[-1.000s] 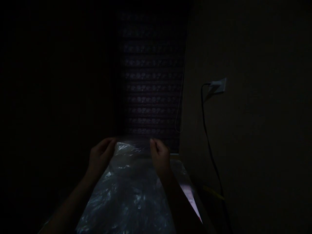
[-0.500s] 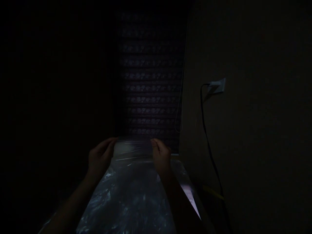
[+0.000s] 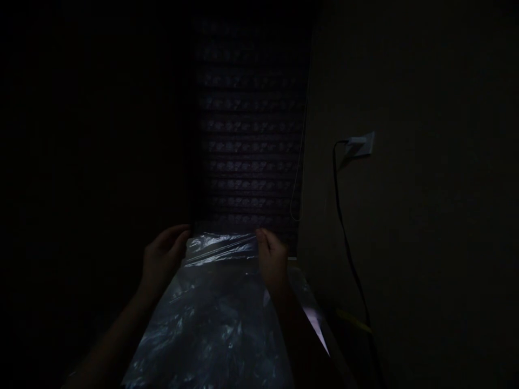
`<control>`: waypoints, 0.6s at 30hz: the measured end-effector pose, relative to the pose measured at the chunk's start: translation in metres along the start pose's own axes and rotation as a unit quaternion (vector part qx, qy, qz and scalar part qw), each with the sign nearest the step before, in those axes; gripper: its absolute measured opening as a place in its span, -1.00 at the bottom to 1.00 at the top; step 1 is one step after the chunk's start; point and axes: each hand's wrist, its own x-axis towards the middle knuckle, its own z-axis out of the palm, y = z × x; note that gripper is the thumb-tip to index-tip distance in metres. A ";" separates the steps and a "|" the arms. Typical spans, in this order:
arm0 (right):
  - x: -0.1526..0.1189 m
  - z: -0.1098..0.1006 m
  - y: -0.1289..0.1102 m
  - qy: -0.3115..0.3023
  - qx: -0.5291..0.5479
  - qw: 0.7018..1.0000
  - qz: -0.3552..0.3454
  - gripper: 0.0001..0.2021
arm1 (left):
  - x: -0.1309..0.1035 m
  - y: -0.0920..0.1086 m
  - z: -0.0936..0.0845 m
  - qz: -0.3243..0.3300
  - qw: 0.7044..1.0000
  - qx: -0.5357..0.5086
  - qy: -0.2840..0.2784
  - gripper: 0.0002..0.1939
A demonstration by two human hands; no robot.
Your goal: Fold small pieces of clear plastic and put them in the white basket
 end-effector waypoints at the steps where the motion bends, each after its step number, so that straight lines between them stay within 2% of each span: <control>1: 0.001 -0.002 -0.001 0.003 0.006 1.000 0.007 -0.72 | 0.001 0.000 -0.002 -0.013 1.000 -0.008 0.002 -0.67; 4: 0.004 -0.007 -0.003 0.014 0.021 0.999 0.031 -0.71 | 0.004 0.001 -0.009 -0.028 0.999 -0.020 -0.040 -0.64; 7: 0.006 -0.010 -0.003 0.027 0.028 0.998 0.046 -0.70 | 0.007 0.001 -0.015 -0.018 0.986 -0.016 -0.164 -0.65; 9: 0.007 -0.011 -0.002 0.030 0.029 0.998 0.049 -0.70 | 0.008 -0.001 -0.017 -0.020 0.965 -0.009 -0.261 -0.71; 11: 0.009 -0.013 -0.001 0.033 0.026 0.998 0.051 -0.70 | 0.009 -0.005 -0.019 -0.033 0.946 -0.009 -0.323 -0.75; 14: 0.011 -0.013 0.005 0.028 0.020 0.998 0.058 -0.71 | 0.011 -0.012 -0.018 -0.055 0.935 -0.031 -0.348 -0.76; 18: 0.011 -0.010 0.022 -0.013 0.023 0.994 0.108 -0.68 | 0.014 -0.025 -0.012 -0.092 0.936 -0.049 -0.336 -0.79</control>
